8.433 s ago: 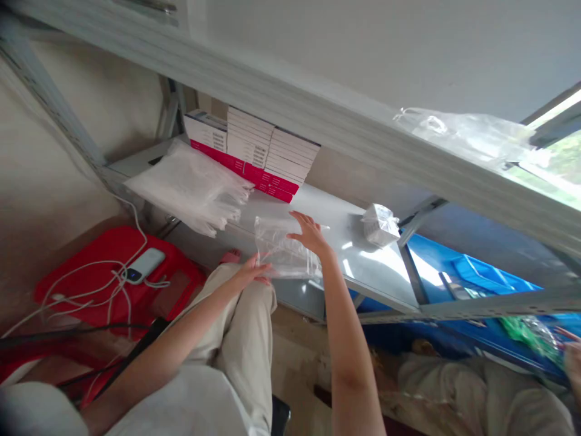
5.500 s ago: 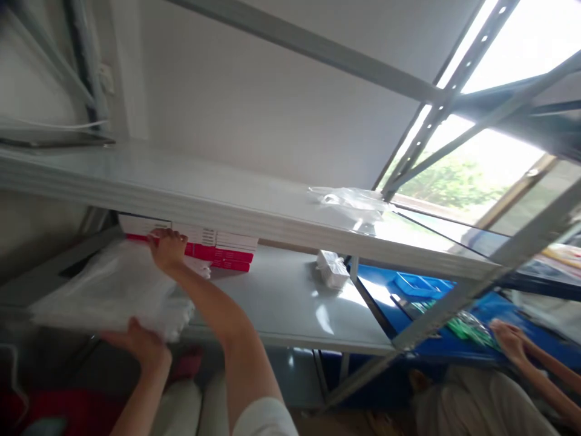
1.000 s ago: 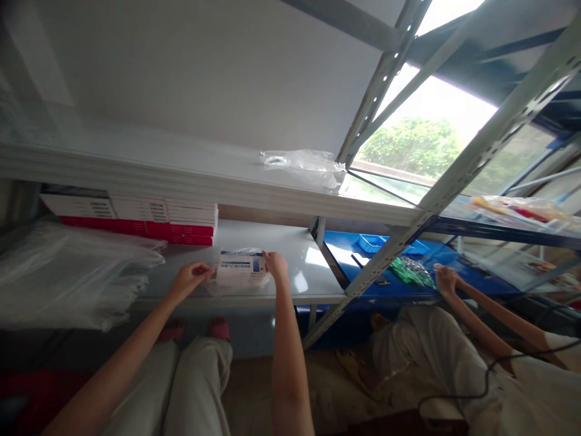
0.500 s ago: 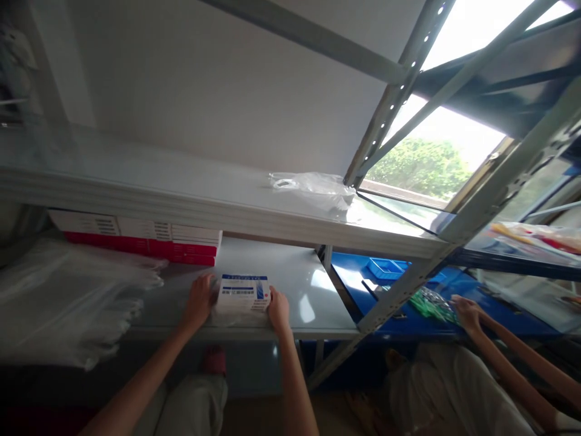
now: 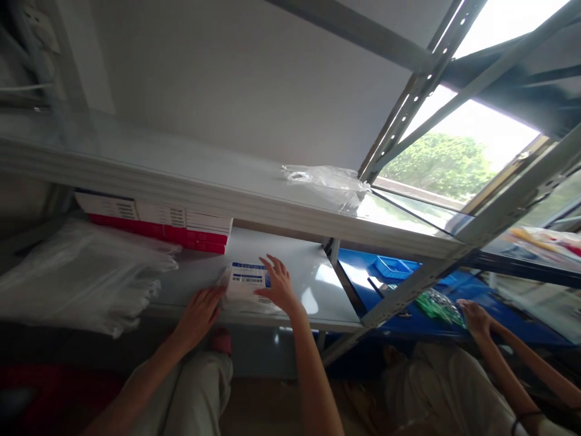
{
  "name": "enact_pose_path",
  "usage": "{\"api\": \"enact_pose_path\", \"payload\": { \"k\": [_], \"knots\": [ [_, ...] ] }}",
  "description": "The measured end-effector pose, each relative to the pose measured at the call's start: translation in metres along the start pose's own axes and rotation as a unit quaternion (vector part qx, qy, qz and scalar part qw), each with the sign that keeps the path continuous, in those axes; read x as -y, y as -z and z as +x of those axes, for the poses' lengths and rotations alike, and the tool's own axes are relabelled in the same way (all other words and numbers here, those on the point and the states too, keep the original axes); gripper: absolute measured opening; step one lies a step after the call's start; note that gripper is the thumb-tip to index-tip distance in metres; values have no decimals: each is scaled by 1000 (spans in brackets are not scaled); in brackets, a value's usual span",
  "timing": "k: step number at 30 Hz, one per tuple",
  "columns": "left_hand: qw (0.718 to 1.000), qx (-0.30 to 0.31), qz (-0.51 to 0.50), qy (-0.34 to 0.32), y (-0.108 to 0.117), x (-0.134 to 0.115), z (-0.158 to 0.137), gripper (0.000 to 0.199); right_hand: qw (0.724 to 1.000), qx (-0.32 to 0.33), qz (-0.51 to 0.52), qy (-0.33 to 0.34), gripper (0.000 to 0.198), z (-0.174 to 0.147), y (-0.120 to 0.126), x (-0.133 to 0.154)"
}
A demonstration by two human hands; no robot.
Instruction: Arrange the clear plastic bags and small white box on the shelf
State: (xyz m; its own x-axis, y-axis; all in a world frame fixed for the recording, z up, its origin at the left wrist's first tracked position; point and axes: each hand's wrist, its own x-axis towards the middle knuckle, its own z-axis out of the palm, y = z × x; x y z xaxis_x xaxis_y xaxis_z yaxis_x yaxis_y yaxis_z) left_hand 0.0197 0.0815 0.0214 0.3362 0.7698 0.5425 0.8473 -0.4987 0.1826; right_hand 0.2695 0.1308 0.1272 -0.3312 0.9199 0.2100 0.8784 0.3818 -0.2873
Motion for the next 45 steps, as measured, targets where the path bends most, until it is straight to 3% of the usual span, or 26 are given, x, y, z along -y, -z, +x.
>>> {"api": "enact_pose_path", "payload": {
  "k": [3,6,12,15,18,21,25,28,32,35,38,41,45],
  "knots": [
    [1000,17,-21,-11,14,7,-2,44,977,208,13,52,114,48,2,6],
    [992,43,-120,-4,29,14,0,36,952,300,20,57,118,71,0,8],
    [939,11,-319,128,27,12,29,33,968,241,10,69,110,60,-13,1],
    [915,43,-370,153,19,7,36,26,972,224,-8,68,113,52,-18,0],
    [904,33,-391,171,19,6,30,23,971,230,-18,61,114,51,-18,3],
    [914,32,-372,161,24,8,17,21,974,221,-21,52,110,50,-14,8],
    [940,80,-315,103,30,12,3,15,980,195,-16,44,107,46,-13,12],
    [951,74,-287,92,32,14,0,19,983,180,16,44,108,44,-13,10],
    [956,78,-271,80,29,16,4,20,982,164,91,33,109,38,-3,5],
    [958,80,-265,80,24,17,7,20,966,165,197,20,117,31,12,4],
    [958,33,-269,94,23,14,13,24,942,170,290,19,124,24,28,8],
    [951,-65,-289,90,32,5,22,40,930,156,330,39,125,18,40,13],
    [921,-124,-367,41,41,-8,41,66,927,140,343,53,125,18,46,19]
  ]
}}
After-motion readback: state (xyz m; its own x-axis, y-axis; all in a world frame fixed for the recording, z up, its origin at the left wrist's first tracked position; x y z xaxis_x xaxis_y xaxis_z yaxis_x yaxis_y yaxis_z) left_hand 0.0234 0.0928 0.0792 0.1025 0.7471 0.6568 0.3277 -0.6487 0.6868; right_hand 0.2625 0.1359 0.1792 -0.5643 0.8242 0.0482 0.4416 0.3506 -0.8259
